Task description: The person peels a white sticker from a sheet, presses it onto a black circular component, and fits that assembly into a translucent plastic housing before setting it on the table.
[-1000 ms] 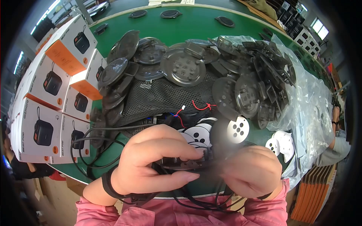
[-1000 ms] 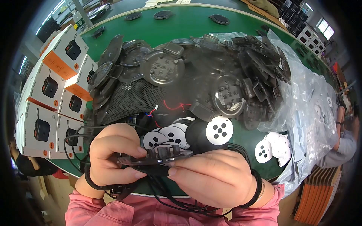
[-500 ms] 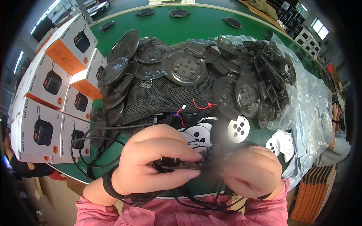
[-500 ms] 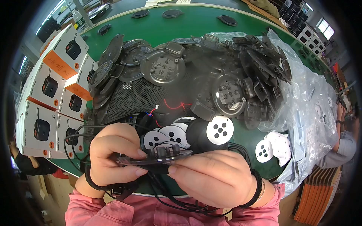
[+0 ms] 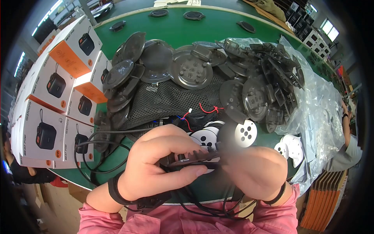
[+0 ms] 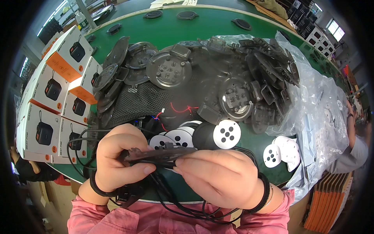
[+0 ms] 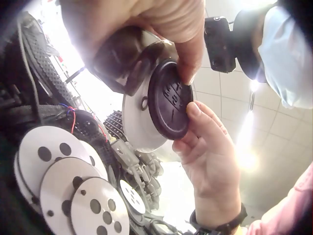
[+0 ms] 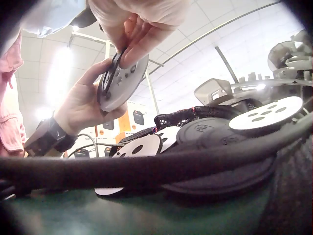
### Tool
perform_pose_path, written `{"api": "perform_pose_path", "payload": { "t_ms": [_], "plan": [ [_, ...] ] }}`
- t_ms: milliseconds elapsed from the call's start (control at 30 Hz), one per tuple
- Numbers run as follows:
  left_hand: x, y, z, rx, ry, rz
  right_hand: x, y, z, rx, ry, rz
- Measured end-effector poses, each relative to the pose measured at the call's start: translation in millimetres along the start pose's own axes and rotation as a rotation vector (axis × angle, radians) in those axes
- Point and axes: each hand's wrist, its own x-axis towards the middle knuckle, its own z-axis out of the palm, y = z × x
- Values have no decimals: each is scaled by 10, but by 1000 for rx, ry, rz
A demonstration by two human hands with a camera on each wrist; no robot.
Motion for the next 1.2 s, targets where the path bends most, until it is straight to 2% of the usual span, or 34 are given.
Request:
{"api": "perform_pose_path", "payload": {
  "t_ms": [200, 267, 367, 700, 933, 1000, 1133, 1200],
  "plan": [
    [-8, -21, -3, 39, 16, 1, 31, -17, 26, 36, 26, 27],
    [-20, -38, 8, 30, 33, -3, 21, -20, 39, 90, 32, 105],
    [-18, -30, 10, 32, 45, -5, 30, -24, 42, 123, 50, 121],
    [-22, -16, 11, 33, 46, -48, 42, -33, 61, -2, 30, 40],
    [-48, -114, 68, 18, 107, -86, 40, -59, 138, 5, 49, 129],
    [-53, -110, 91, 13, 140, -196, 33, -63, 164, 2, 58, 159],
    [-41, -89, 105, -27, 145, -294, 12, -54, 206, 36, 81, 223],
    [-58, -125, 91, -239, 135, -434, 2, -51, 217, 50, 95, 254]
  ]
}}
